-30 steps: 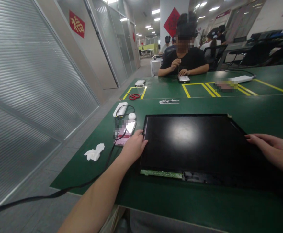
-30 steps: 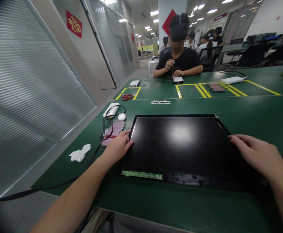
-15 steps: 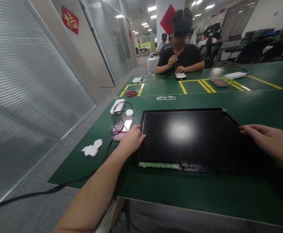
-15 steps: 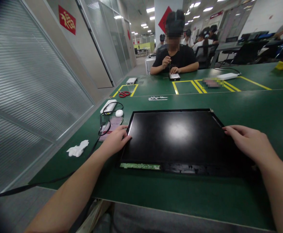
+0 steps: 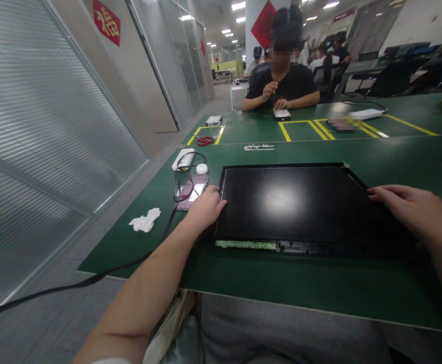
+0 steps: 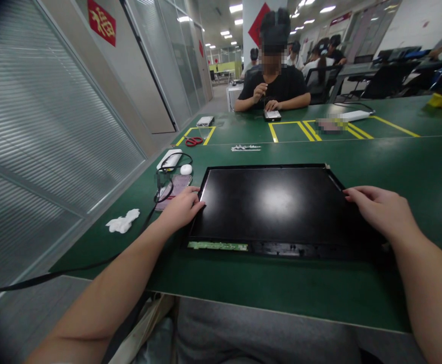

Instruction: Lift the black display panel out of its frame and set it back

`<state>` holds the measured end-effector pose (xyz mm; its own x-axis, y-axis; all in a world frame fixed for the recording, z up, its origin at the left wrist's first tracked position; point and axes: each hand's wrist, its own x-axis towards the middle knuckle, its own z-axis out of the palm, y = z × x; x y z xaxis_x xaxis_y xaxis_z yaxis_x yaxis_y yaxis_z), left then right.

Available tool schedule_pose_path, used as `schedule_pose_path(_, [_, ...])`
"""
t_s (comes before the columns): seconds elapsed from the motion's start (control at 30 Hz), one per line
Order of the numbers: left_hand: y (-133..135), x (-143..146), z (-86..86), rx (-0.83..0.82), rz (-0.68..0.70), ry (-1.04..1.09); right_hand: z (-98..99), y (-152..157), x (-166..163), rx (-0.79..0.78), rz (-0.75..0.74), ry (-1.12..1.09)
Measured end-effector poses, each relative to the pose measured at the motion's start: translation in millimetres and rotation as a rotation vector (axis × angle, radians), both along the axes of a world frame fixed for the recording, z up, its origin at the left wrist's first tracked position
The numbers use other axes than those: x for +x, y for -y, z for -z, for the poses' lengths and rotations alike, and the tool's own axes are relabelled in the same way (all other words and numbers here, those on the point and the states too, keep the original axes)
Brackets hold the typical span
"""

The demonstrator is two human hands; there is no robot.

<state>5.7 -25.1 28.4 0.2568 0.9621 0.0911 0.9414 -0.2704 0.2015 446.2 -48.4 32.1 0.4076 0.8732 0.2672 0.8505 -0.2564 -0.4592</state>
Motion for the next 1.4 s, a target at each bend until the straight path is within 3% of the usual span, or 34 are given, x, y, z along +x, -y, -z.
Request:
schedule_pose_path(0.3, [-5.2, -2.3, 2.2, -0.002, -0.054, 0.129, 0.6, -1.1, 1.5, -0.025, 0.014, 0.013])
schedule_pose_path(1.4, [-5.7, -5.9, 7.8, 0.053, 0.012, 0.093, 0.7, -1.4, 3.5, -0.027, 0.019, -0.004])
